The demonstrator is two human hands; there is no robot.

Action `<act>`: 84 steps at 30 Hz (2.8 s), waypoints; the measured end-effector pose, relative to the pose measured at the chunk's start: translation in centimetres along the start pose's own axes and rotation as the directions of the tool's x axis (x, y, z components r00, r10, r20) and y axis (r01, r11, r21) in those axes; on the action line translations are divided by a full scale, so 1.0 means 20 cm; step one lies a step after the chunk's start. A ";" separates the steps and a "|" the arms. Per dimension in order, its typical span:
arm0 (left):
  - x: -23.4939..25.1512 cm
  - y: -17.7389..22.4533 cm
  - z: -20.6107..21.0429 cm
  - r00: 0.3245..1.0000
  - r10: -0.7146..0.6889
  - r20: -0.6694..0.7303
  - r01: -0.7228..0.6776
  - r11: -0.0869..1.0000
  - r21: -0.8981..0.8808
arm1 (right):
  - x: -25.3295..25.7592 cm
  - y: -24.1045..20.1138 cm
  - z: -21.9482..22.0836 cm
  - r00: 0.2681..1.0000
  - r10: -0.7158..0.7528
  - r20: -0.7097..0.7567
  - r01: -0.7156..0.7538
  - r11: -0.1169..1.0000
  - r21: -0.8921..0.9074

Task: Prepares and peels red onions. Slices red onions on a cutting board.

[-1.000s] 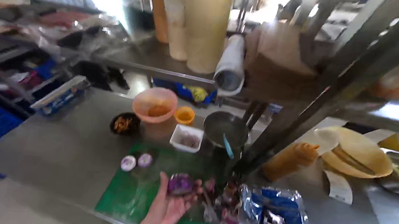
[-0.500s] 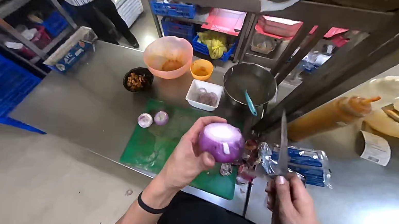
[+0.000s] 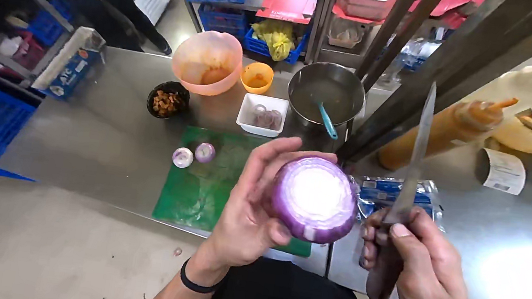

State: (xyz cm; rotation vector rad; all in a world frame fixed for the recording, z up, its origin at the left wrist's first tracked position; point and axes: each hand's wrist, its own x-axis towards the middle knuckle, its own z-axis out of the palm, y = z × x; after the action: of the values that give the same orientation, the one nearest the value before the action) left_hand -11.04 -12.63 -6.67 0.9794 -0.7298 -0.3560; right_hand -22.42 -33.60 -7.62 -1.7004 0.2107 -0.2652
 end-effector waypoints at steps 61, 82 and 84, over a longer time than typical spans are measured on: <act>-0.08 -0.11 0.17 0.751 -0.487 -0.446 0.442 0.872 -0.209 | 0.03 -0.01 0.20 0.873 -0.467 0.139 0.403 0.533 -0.744; -0.12 -0.29 0.00 0.856 -0.292 -0.427 0.380 0.915 0.137 | -0.02 0.19 0.19 1.000 -0.023 -0.014 0.012 0.827 -0.562; -0.12 -0.30 0.00 0.876 -0.266 -0.402 0.367 0.908 0.201 | 0.00 0.11 0.23 0.994 -0.109 -0.003 0.091 0.840 -0.535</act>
State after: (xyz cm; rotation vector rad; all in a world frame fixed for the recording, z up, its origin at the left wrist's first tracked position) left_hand -12.60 -14.37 -12.63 1.3923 -0.2728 -0.3515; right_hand -21.13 -29.56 -10.40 -2.2704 0.2346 -0.3337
